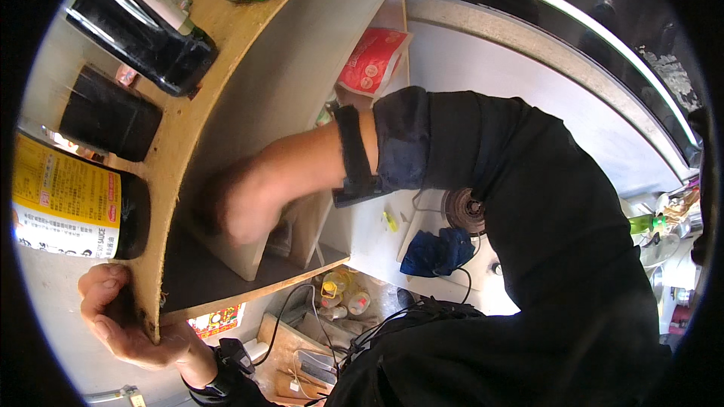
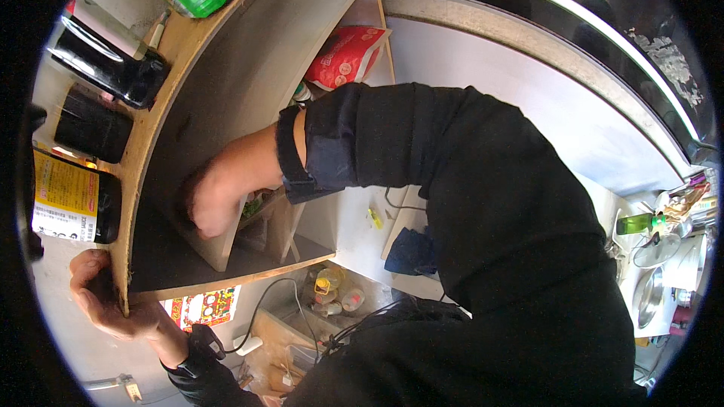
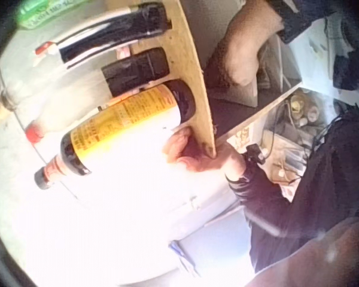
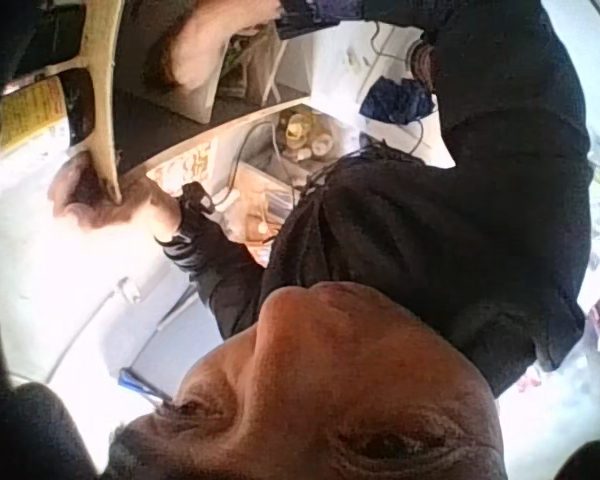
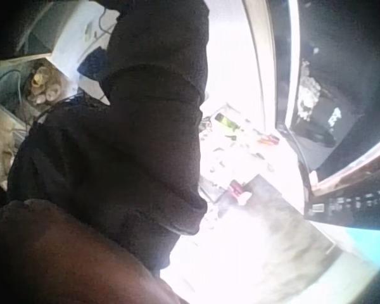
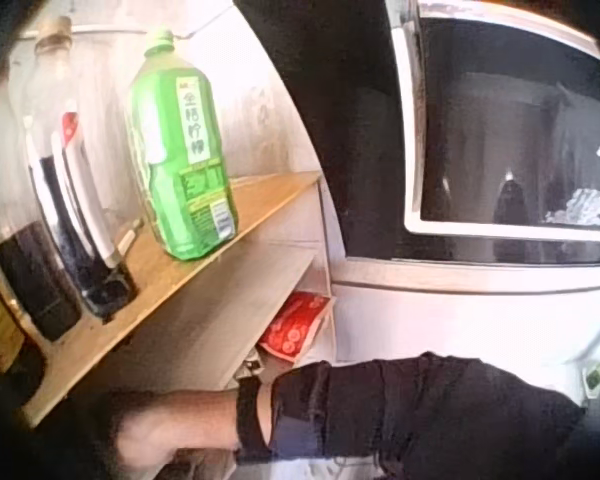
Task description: The person wipes a wooden spice rack and its contents with a blue cloth. They remove several bottles and packets, wipe them individually, and place them back on the shelf. The person also wipes the interior surfaces of the shelf and the countertop below.
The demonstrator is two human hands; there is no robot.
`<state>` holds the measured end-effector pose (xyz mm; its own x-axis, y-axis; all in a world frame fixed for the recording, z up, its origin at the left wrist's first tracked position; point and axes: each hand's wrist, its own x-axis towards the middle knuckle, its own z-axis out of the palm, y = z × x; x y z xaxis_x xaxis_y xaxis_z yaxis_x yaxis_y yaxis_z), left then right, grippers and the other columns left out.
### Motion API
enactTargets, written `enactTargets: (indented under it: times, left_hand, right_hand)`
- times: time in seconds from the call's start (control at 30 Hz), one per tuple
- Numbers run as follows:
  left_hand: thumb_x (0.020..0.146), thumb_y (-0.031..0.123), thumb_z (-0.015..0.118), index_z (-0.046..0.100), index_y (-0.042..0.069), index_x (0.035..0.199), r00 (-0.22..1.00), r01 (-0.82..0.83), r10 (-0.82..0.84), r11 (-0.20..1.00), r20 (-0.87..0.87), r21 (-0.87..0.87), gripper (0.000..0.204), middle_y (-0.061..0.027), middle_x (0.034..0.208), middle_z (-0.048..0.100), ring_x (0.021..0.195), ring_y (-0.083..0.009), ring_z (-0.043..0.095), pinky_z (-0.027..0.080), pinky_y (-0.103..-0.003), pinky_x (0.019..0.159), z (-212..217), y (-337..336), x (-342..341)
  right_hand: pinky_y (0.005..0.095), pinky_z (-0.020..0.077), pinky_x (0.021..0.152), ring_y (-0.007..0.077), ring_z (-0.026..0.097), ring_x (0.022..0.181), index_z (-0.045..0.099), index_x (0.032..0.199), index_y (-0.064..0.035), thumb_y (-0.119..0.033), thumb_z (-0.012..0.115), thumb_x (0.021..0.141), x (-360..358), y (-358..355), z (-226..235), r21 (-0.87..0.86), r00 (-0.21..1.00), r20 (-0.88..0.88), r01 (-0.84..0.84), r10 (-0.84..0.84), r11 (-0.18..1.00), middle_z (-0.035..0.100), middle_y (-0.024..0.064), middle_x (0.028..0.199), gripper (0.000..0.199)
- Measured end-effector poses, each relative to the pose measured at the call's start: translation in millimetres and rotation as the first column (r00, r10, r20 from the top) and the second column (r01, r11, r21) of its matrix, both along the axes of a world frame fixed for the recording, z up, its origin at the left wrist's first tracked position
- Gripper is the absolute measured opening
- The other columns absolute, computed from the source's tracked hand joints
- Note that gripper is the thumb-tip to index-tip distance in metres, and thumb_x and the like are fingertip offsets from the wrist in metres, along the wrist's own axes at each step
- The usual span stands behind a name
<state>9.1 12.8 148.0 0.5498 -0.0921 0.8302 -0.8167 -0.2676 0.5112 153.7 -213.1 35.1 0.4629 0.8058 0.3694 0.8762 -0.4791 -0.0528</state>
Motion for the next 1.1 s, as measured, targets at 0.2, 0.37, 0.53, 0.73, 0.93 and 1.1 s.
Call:
enactTargets:
  times: [0.2,0.37,0.53,0.73,0.93,1.1]
  left_hand:
    - [0.112,0.039,0.031,0.059,0.0,0.107,1.0,-0.008,0.008,1.0,0.028,-0.017,0.048,-0.0136,0.104,0.055,0.104,-0.0254,0.055,0.044,-0.041,0.1,1,5,-6]
    - [0.109,0.043,0.029,0.053,0.006,0.104,0.998,-0.038,0.037,0.999,0.044,0.018,0.044,-0.0132,0.104,0.051,0.103,-0.0243,0.052,0.042,-0.039,0.095,1,-2,1]
    - [0.111,0.037,0.029,0.056,0.004,0.108,0.999,-0.02,0.019,0.999,0.044,0.03,0.043,-0.0152,0.105,0.052,0.105,-0.0275,0.054,0.043,-0.042,0.1,-1,6,4]
    - [0.113,0.037,0.024,0.057,-0.002,0.111,0.997,0.005,-0.008,0.999,0.071,0.05,0.051,-0.0214,0.109,0.059,0.105,-0.0297,0.059,0.045,-0.043,0.103,3,12,8]
    - [0.112,0.039,0.024,0.056,-0.003,0.111,0.99,-0.098,0.087,0.989,0.108,0.108,0.053,-0.0223,0.107,0.06,0.103,-0.0298,0.06,0.046,-0.043,0.101,3,4,6]
    - [0.111,0.039,0.027,0.056,-0.003,0.109,0.996,-0.061,0.061,0.998,0.068,-0.002,0.051,-0.0225,0.104,0.059,0.098,-0.0286,0.059,0.047,-0.042,0.099,-4,-7,3]
  right_hand:
    - [0.0514,0.0578,0.098,0.0408,0.071,0.108,0.075,0.115,0.0006,-0.019,0.052,0.103,51,-76,20,-0.192,0.954,-0.1,0.26,-0.282,0.946,0.073,0.0265,0.115,0.033]
    - [0.0511,0.0454,0.117,0.0414,0.056,0.139,0.068,0.135,0.0017,-0.027,0.046,0.107,124,-260,5,-0.223,0.71,0.016,0.689,-0.704,0.689,0.06,0.0272,0.147,0.046]
    - [0.0522,0.0519,0.107,0.038,0.068,0.121,0.071,0.127,-0.0022,-0.033,0.046,0.109,150,-217,-10,-0.428,0.949,0.139,0.316,-0.283,0.847,0.071,0.0233,0.133,0.044]
    - [0.0498,0.0551,0.104,0.0401,0.069,0.116,0.08,0.093,0.0009,-0.018,0.066,0.092,-50,-12,26,-0.418,0.983,0.035,-0.151,0.182,0.896,0.076,0.0232,0.112,0.024]
    - [0.0502,0.0504,0.113,0.0405,0.065,0.124,0.075,0.108,0.0122,-0.02,0.065,0.093,-131,0,20,-0.11,0.937,0.113,-0.318,0.33,0.942,0.072,0.0283,0.116,0.037]
    - [0.0483,0.0577,0.102,0.0373,0.071,0.114,0.079,0.1,0.0033,-0.018,0.062,0.097,-114,20,41,-0.427,0.961,-0.052,-0.268,0.273,0.864,0.076,0.0259,0.111,0.028]
